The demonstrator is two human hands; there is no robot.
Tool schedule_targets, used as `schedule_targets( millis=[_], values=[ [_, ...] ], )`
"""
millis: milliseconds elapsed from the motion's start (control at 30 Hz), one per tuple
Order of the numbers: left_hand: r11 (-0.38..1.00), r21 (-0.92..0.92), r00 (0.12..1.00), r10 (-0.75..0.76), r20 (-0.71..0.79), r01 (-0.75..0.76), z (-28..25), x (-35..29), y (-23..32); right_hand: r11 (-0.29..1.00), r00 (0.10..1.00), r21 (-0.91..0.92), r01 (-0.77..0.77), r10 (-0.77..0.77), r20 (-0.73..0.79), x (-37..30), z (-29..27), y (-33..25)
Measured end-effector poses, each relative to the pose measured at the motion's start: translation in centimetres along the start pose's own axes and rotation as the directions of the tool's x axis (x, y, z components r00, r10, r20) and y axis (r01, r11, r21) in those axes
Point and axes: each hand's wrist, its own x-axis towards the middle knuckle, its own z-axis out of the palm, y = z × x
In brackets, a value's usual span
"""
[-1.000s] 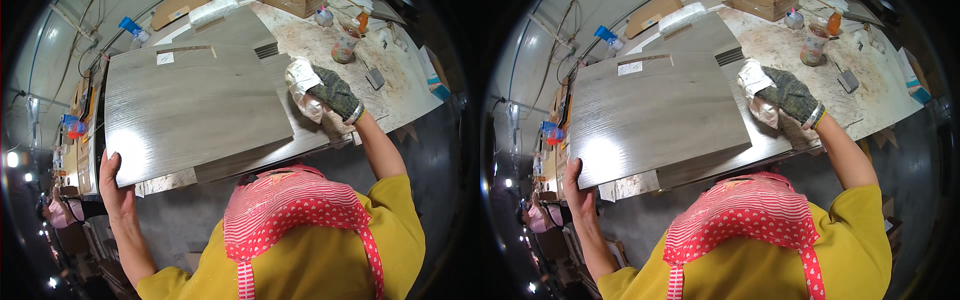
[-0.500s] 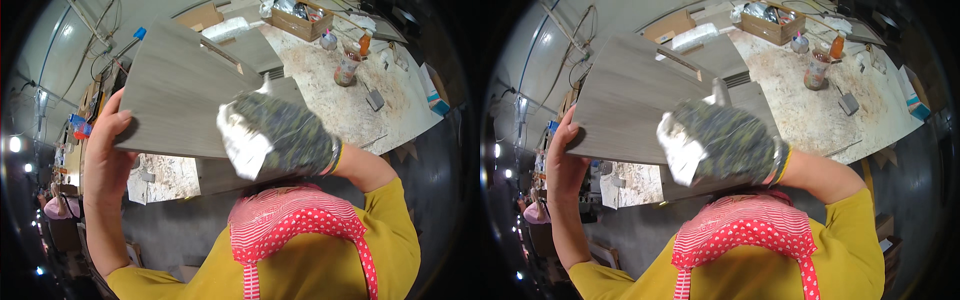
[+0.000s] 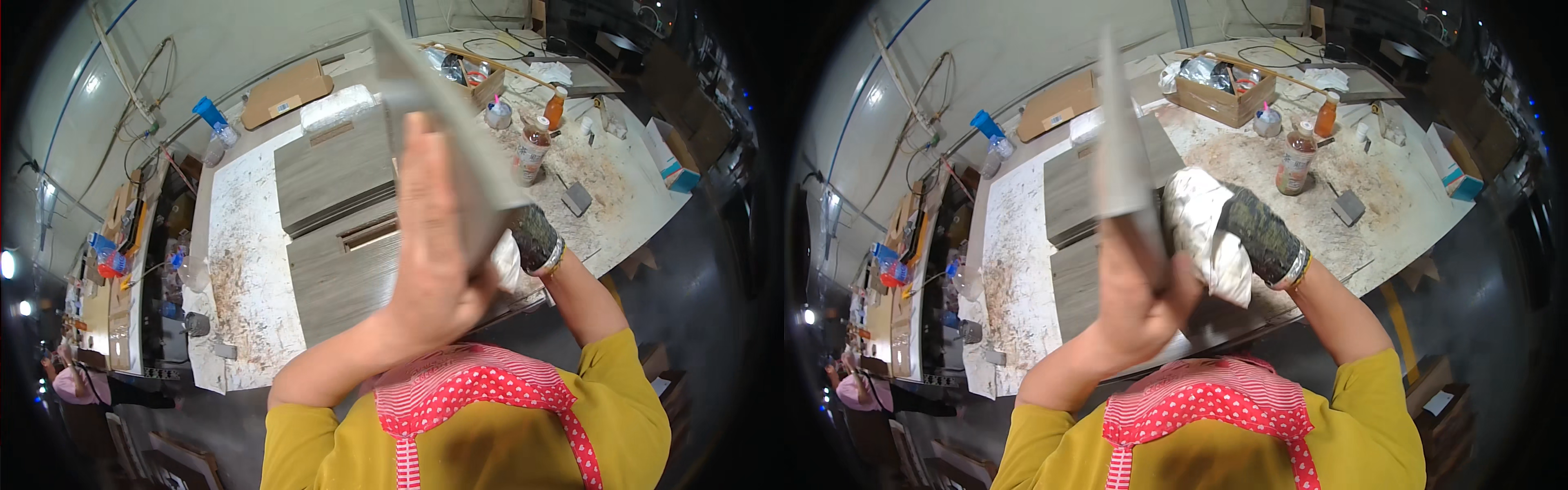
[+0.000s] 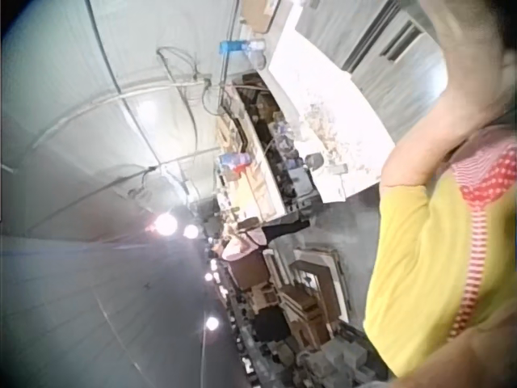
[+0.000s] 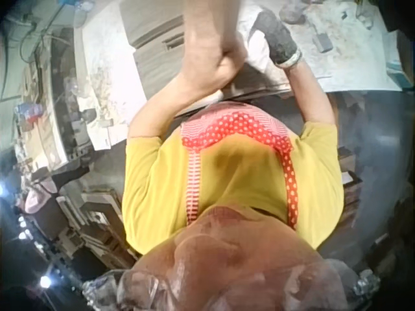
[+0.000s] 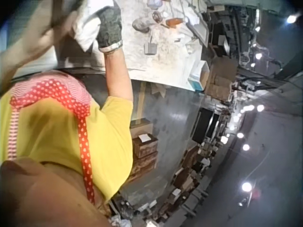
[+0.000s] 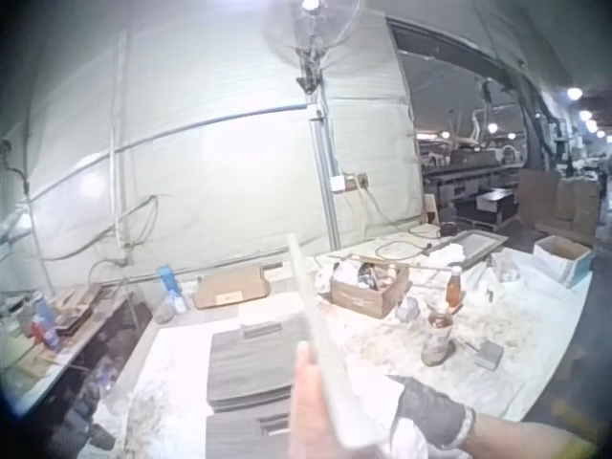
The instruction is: The person wipes wooden furniture panels with a cloth and a cleaning solution, handling the panels one by one and turning them over to clean multiple sides.
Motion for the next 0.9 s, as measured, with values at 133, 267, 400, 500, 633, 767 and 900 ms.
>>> schedule_targets(
  millis=[133, 267, 400, 500, 633, 767, 900],
  values=[
    [0.983, -0.012, 0.983, 0.183, 0.014, -0.183, 3.1, 1.9, 0.8, 0.785, 0.994, 0.615, -0.077, 0.110, -0.016, -1.4, -2.6, 2.7],
    [0.964, 0.164, 0.952, 0.162, 0.258, -0.209, 4.9, 1.1, 1.0, 0.691, 0.987, 0.711, -0.134, 0.160, 0.030, -4.1, -3.4, 4.6],
    [0.969, 0.158, 0.902, 0.110, 0.417, -0.191, 5.8, -0.2, -0.4, 0.642, 0.982, 0.752, -0.152, 0.183, 0.042, -4.9, -4.5, 5.8],
    [0.963, 0.170, 0.853, 0.096, 0.513, -0.211, 6.3, -3.2, -2.5, 0.630, 0.969, 0.739, -0.238, 0.211, 0.131, -5.4, -6.0, 5.7],
    [0.934, 0.204, 0.804, 0.124, 0.581, -0.292, 7.8, -7.3, -5.0, 0.696, 0.951, -0.666, -0.268, 0.303, -0.066, -5.1, -7.5, 3.8],
    [0.917, 0.223, 0.745, 0.108, 0.658, -0.331, 9.6, -10.0, -6.7, 0.022, 0.979, -0.980, -0.196, -0.059, -0.197, -5.0, -13.8, 4.5],
    [0.988, 0.007, 0.811, -0.132, 0.570, 0.156, 8.4, -10.5, -8.4, 0.605, 0.971, -0.794, 0.064, -0.221, -0.091, -1.9, -8.2, 2.1]
  ],
)
